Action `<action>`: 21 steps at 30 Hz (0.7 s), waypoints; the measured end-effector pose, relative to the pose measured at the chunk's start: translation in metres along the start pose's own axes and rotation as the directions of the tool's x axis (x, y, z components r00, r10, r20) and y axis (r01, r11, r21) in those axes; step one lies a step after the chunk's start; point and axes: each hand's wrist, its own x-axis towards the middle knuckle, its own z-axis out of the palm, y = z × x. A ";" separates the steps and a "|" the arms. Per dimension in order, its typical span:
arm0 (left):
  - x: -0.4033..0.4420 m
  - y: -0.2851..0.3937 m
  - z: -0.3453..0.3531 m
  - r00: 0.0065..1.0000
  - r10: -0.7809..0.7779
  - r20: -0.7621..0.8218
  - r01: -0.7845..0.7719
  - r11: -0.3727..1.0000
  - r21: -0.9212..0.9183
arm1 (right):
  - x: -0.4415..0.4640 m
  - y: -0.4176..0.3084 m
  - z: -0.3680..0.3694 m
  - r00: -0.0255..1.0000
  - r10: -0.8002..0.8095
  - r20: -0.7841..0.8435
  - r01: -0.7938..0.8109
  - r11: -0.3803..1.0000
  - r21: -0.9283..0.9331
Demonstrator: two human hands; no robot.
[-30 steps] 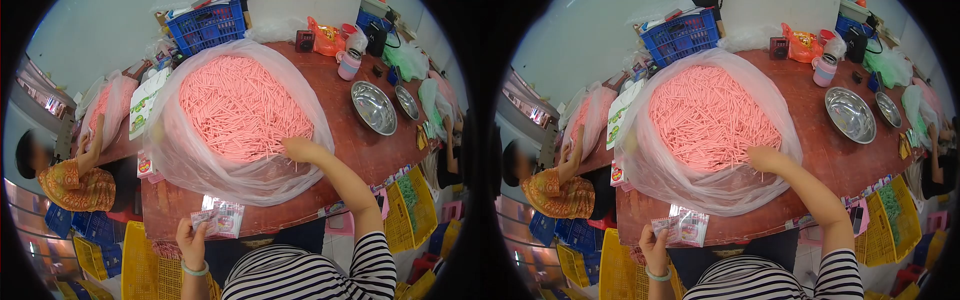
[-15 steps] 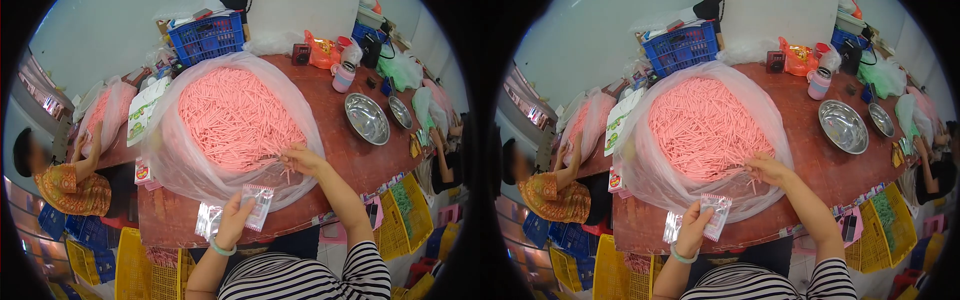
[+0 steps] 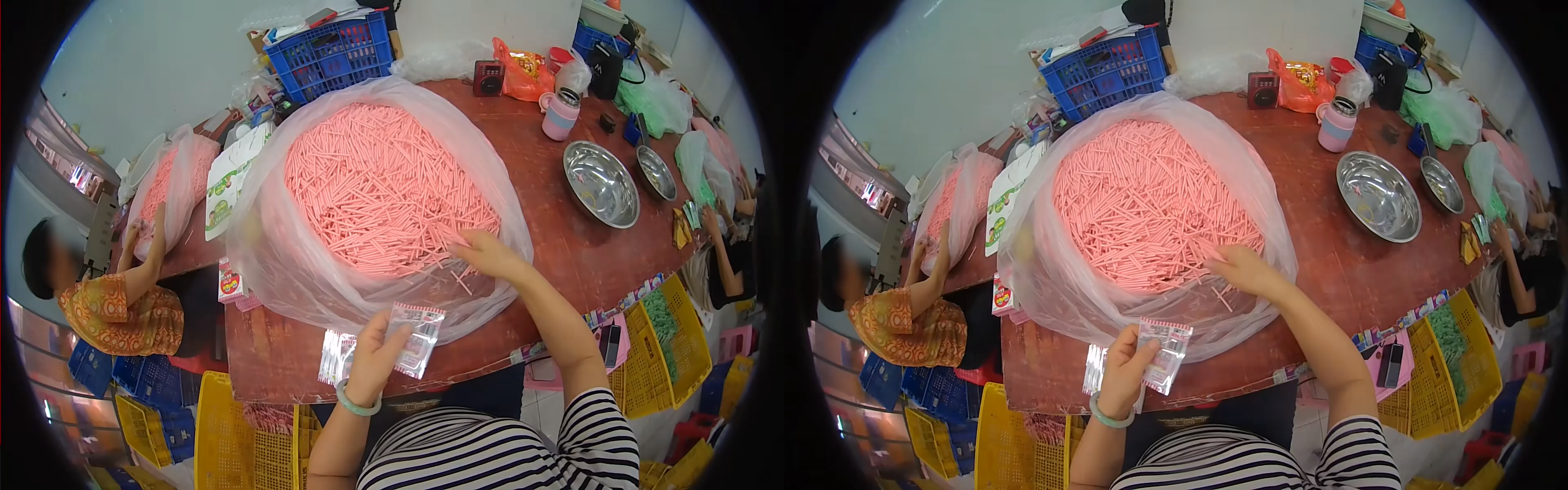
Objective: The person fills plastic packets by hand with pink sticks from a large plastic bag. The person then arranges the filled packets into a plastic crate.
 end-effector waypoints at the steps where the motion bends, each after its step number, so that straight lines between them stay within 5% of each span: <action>1: -0.002 -0.002 -0.007 1.000 0.002 0.012 -0.002 1.000 0.002 | -0.008 0.001 0.000 0.979 -0.179 -0.102 0.081 0.790 -0.607; 2: -0.004 -0.002 -0.010 1.000 -0.001 0.011 0.001 1.000 0.001 | -0.015 0.002 0.001 0.923 -0.377 -0.070 0.030 0.254 -0.967; 8: -0.005 -0.002 -0.004 1.000 -0.010 -0.001 0.010 1.000 0.002 | -0.030 0.003 0.018 0.990 -0.137 0.024 0.064 0.295 -0.953; 12: -0.002 -0.002 -0.003 0.999 -0.032 0.023 0.034 0.994 -0.101 | -0.016 0.025 0.001 0.964 -0.237 0.122 0.207 0.381 -0.901; 14: -0.002 -0.001 -0.004 0.999 -0.044 0.024 0.047 0.986 -0.159 | -0.001 0.038 -0.012 0.842 -0.515 0.161 0.497 0.623 -0.604; 15: -0.001 0.000 -0.003 0.998 -0.055 0.025 0.058 0.982 -0.179 | 0.000 0.032 -0.015 0.841 -0.516 0.164 0.499 0.620 -0.605; 16: -0.001 0.000 -0.003 0.997 -0.067 0.027 0.071 0.977 -0.199 | -0.002 0.021 -0.018 0.968 -0.242 0.068 0.251 0.947 -0.202; 17: 0.000 0.000 -0.002 0.997 -0.066 0.029 0.070 0.977 -0.200 | -0.007 0.011 -0.019 0.991 0.071 0.115 -0.098 0.962 0.255; 18: 0.002 -0.003 -0.001 0.997 -0.069 0.034 0.074 0.976 -0.204 | -0.011 -0.001 -0.008 0.991 0.120 0.052 -0.130 0.869 0.477; 21: 0.008 -0.010 0.003 0.996 -0.072 0.044 0.079 0.975 -0.206 | -0.003 0.000 -0.004 0.999 0.039 0.006 -0.037 0.878 0.478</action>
